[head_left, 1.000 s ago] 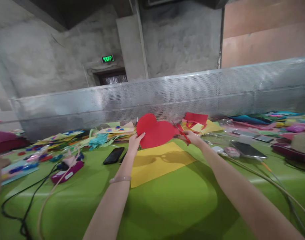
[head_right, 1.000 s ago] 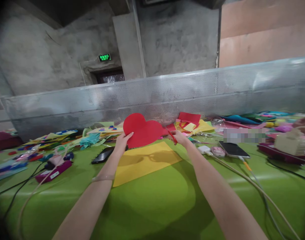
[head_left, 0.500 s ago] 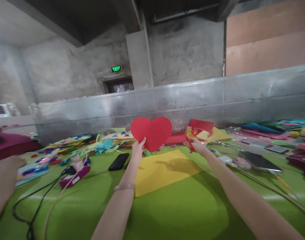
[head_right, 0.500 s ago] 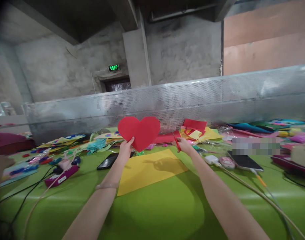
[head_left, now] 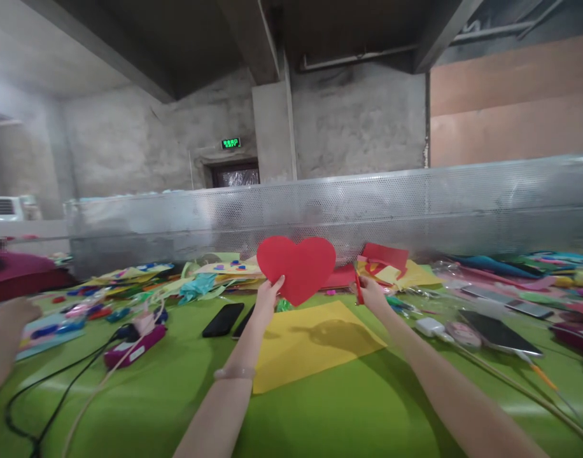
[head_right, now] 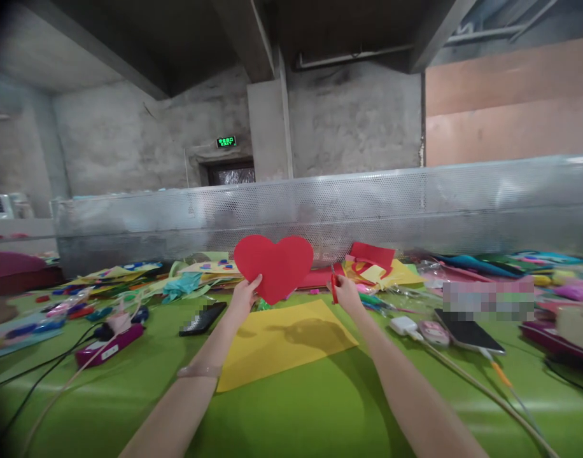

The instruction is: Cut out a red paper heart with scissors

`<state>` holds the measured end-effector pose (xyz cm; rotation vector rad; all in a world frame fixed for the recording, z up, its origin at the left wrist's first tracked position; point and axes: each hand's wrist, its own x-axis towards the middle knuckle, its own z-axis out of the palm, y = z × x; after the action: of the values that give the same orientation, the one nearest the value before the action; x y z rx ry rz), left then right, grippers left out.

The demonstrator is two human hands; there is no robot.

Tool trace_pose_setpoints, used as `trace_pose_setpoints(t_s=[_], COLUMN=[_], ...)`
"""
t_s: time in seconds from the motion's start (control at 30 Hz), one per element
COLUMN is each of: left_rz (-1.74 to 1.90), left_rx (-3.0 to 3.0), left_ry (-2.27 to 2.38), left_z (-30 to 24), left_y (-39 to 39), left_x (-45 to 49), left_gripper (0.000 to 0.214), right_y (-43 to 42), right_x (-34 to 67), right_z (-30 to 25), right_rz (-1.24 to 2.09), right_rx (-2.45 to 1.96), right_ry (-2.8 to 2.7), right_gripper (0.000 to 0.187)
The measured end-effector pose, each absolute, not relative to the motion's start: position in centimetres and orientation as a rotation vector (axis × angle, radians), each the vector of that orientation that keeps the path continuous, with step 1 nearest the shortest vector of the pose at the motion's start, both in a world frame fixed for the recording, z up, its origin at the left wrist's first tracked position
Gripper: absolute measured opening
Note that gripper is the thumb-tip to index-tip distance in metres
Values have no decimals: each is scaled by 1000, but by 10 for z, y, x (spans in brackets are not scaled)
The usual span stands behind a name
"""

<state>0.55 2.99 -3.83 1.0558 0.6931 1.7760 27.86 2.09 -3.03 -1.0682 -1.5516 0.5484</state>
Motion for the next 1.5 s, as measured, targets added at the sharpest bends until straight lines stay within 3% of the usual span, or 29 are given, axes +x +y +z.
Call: trace_pose_setpoints(t_s=[0.77, 1.5], left_rz=[1751, 1724], left_rx=[1132, 1178], left_ry=[736, 715], left_z=[-31, -33], left_y=[17, 14], left_x=[23, 26], left_gripper=[44, 37], right_y=[-6, -8], right_x=[236, 228], right_z=[-29, -36], right_rz=[737, 809], right_rx=[-898, -865], right_ry=[-1390, -1380], right_gripper=[22, 20])
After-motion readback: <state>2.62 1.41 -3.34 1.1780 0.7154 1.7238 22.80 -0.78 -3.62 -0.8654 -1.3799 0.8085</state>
